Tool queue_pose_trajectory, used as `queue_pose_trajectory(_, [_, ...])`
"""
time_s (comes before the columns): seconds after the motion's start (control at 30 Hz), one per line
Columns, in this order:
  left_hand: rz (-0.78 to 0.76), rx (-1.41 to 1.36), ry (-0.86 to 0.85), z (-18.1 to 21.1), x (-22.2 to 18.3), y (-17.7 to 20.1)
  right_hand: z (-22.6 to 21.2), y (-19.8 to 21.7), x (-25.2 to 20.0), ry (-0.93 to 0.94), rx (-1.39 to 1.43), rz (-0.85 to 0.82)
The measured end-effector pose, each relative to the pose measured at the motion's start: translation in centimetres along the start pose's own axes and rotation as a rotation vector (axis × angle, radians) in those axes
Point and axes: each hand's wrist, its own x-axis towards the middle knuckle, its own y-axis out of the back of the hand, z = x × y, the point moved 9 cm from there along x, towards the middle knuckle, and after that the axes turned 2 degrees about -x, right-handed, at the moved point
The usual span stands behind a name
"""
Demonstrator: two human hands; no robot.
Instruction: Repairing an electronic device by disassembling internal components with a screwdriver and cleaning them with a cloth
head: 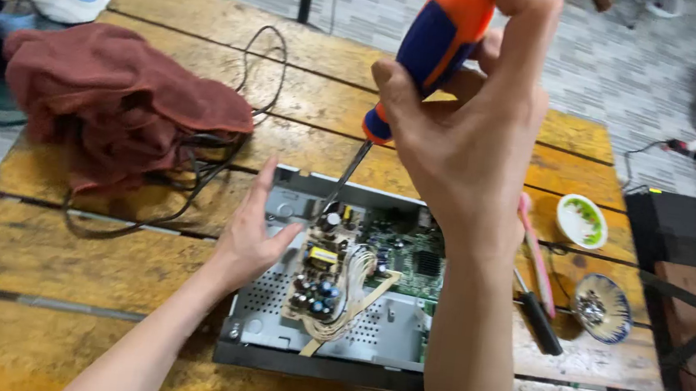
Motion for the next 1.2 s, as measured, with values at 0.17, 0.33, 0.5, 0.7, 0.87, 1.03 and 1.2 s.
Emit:
queue_pose_trajectory(0.17, [-0.07,0.015,0.156,0.6,0.0,-0.1,0.8,0.5,-0.1,0.068,0.183,-0.135])
queue_pose_trajectory(0.33, [-0.089,0.042,0.136,1.6,0.1,-0.3,1.6,0.8,0.3,0.078,0.332,-0.099])
queue_pose_trajectory(0.5, [-0.091,0.046,0.166,1.4,-0.3,-0.1,-0.1,-0.2,-0.3,0.199,-0.008,-0.151])
queue_pose_trajectory(0.7, [-0.103,0.008,0.284,2.9,-0.1,0.6,-1.2,-1.6,0.2,0.293,0.175,-0.157])
queue_pose_trajectory(0.87, [0.145,-0.132,-0.288,13.2,0.7,4.9,-1.7,-2.4,-0.4,0.179,0.024,-0.129])
queue_pose_trajectory(1.03, [-0.049,-0.465,-0.31,21.3,3.7,4.4,-4.9,-2.3,1.7,0.291,-0.068,-0.342])
queue_pose_trajectory(1.2, [0.163,-0.426,-0.195,20.8,7.0,4.0,-3.2,-5.1,2.5,0.19,0.833,-0.857])
